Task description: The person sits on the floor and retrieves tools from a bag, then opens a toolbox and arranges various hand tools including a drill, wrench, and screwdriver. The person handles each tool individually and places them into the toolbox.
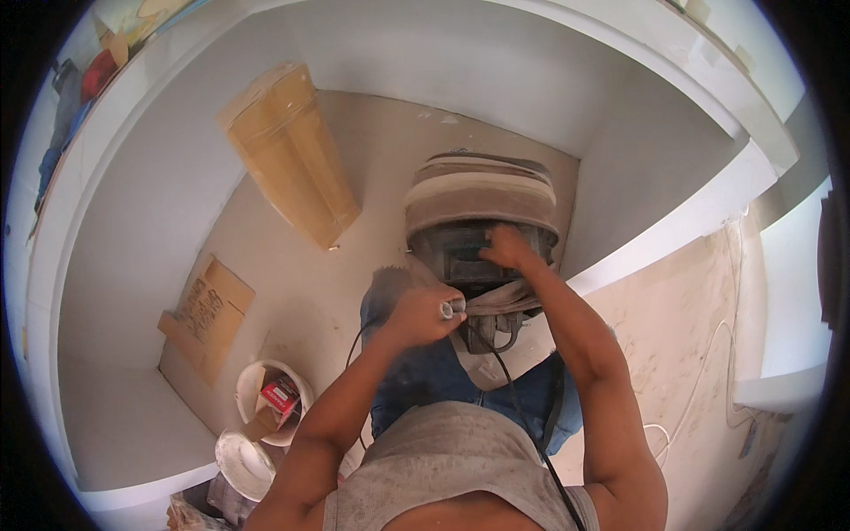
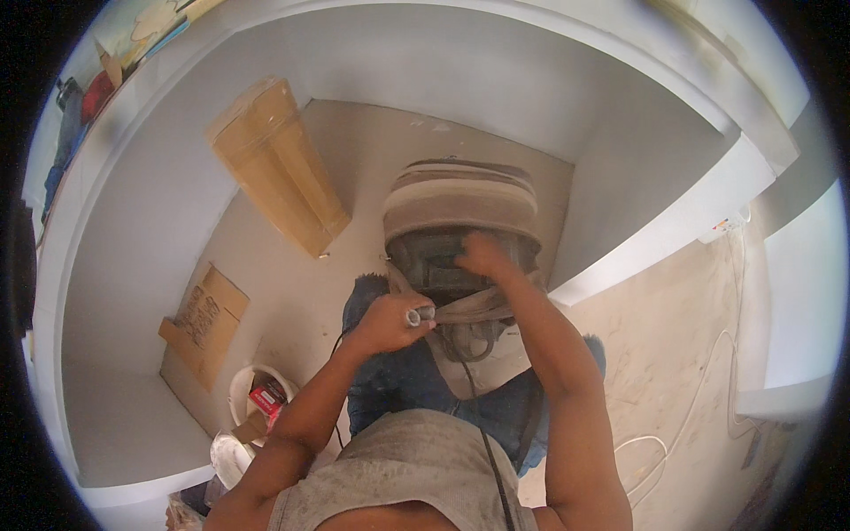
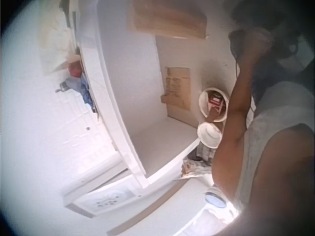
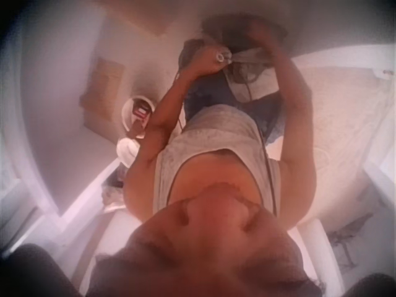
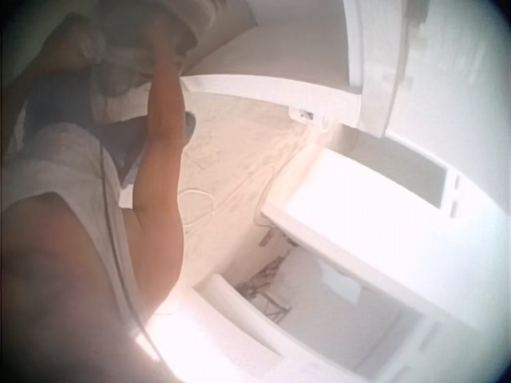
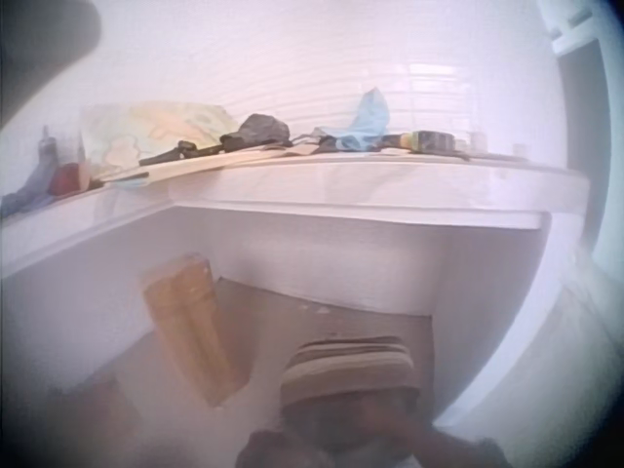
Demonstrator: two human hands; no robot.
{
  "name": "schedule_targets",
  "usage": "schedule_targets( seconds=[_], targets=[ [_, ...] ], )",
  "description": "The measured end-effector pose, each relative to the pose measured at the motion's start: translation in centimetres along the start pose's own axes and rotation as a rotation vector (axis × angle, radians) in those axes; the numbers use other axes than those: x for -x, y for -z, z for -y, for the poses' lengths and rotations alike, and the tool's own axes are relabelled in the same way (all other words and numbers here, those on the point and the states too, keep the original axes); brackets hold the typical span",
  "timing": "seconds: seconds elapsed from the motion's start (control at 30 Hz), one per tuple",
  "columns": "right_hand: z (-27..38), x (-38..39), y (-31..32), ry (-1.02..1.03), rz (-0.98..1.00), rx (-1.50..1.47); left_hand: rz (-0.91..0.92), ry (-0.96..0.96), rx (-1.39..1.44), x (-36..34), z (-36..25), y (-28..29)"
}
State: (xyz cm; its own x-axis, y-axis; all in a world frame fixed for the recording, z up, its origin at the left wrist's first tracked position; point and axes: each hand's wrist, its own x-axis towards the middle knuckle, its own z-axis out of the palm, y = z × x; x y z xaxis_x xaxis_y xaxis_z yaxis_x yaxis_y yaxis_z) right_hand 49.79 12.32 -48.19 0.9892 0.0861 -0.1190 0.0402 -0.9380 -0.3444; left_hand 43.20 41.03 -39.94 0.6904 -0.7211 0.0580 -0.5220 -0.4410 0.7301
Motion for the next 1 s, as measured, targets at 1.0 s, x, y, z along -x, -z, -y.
schedule_targets(
  seconds=[1.0],
  targets=[
    [13.8, 3.9, 8.8, 0.015, -0.023, 0.169, -0.013, -0.137, -0.339, -1.5, -0.6, -3.0]
  ],
)
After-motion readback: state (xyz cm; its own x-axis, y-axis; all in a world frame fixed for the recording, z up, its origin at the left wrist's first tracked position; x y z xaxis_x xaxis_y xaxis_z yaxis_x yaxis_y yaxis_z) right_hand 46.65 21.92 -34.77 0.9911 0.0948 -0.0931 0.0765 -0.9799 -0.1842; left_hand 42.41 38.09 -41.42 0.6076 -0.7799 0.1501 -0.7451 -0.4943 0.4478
